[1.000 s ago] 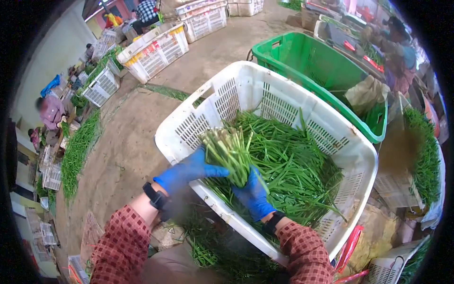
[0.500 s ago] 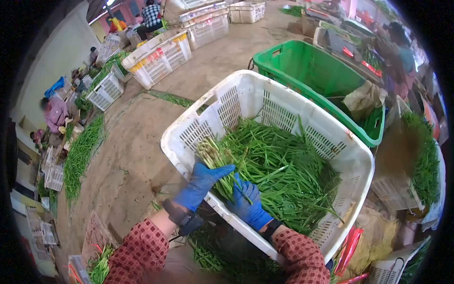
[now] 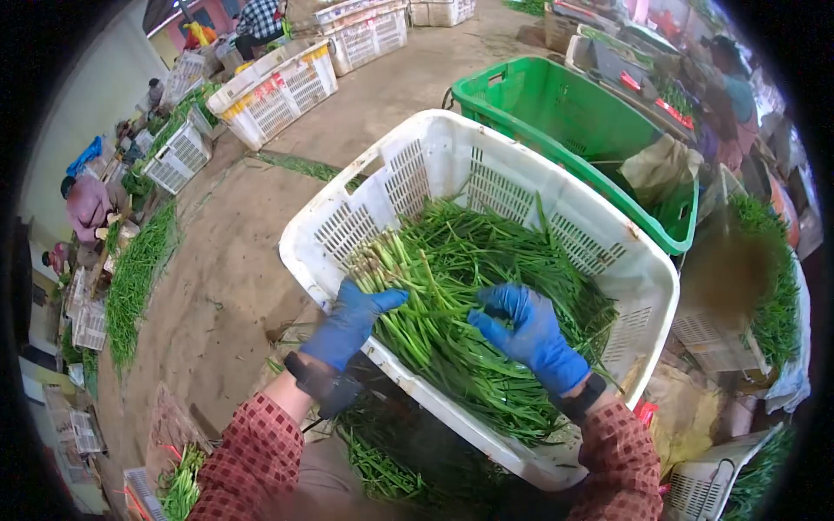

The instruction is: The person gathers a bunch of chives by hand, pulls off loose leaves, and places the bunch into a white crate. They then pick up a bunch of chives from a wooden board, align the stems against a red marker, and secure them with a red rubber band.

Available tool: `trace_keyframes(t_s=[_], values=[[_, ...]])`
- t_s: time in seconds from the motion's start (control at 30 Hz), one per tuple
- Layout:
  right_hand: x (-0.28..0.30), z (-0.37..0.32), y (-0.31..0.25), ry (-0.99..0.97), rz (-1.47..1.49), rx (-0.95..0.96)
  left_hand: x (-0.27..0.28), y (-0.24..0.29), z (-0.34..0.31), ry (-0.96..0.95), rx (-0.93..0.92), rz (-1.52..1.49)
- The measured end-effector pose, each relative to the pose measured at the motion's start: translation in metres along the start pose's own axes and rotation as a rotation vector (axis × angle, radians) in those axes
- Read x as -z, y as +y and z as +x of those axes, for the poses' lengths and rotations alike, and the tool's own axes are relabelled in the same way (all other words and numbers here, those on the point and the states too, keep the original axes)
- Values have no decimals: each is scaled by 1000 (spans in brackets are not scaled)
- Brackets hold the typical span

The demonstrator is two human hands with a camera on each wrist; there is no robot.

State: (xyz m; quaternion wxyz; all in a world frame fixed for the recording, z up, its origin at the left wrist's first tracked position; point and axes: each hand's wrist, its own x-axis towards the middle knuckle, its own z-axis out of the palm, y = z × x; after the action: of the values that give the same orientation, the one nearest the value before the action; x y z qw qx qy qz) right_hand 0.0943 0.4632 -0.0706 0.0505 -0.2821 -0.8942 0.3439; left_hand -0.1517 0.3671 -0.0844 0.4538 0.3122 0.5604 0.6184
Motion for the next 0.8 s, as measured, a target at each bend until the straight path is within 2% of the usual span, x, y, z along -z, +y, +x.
trace_keyframes(t_s=[0.07,0.13,0.2,0.23,0.3,0.4,0.47,0.5,0.53,0.57,0.6,0.67,0.7,0.73,0.8], values=[[-17,16,11,416,497,-24,-5,13,-7,53,-27,115],[-21,33,-18,390,575,-64,1,0,1,34,-4,76],[-33,50,-41,370,699,90,6,-5,5,-29,28,96],[-40,58,-42,369,701,93,7,-6,7,-27,27,99],[-51,73,-40,442,362,85,8,-8,8,-84,15,101],[-40,75,-54,468,249,106,9,-7,7,-133,26,100],[-40,75,-61,479,223,153,10,-7,4,-170,71,102],[-46,77,-61,519,406,131,11,-9,5,-185,-10,137],[-48,78,-63,558,592,109,11,-10,6,-183,-14,133],[-45,80,-65,592,433,176,9,-11,7,-204,-34,80],[-44,80,-69,589,430,181,8,-13,7,-223,-55,27],[-42,80,-76,376,564,-32,14,-21,7,-198,-38,29],[-43,83,-72,159,865,-145,10,-15,3,-130,-26,88],[-40,82,-68,157,861,-142,7,-11,0,-62,-12,143],[-25,77,-56,40,1098,126,2,-9,2,-89,-113,78]])
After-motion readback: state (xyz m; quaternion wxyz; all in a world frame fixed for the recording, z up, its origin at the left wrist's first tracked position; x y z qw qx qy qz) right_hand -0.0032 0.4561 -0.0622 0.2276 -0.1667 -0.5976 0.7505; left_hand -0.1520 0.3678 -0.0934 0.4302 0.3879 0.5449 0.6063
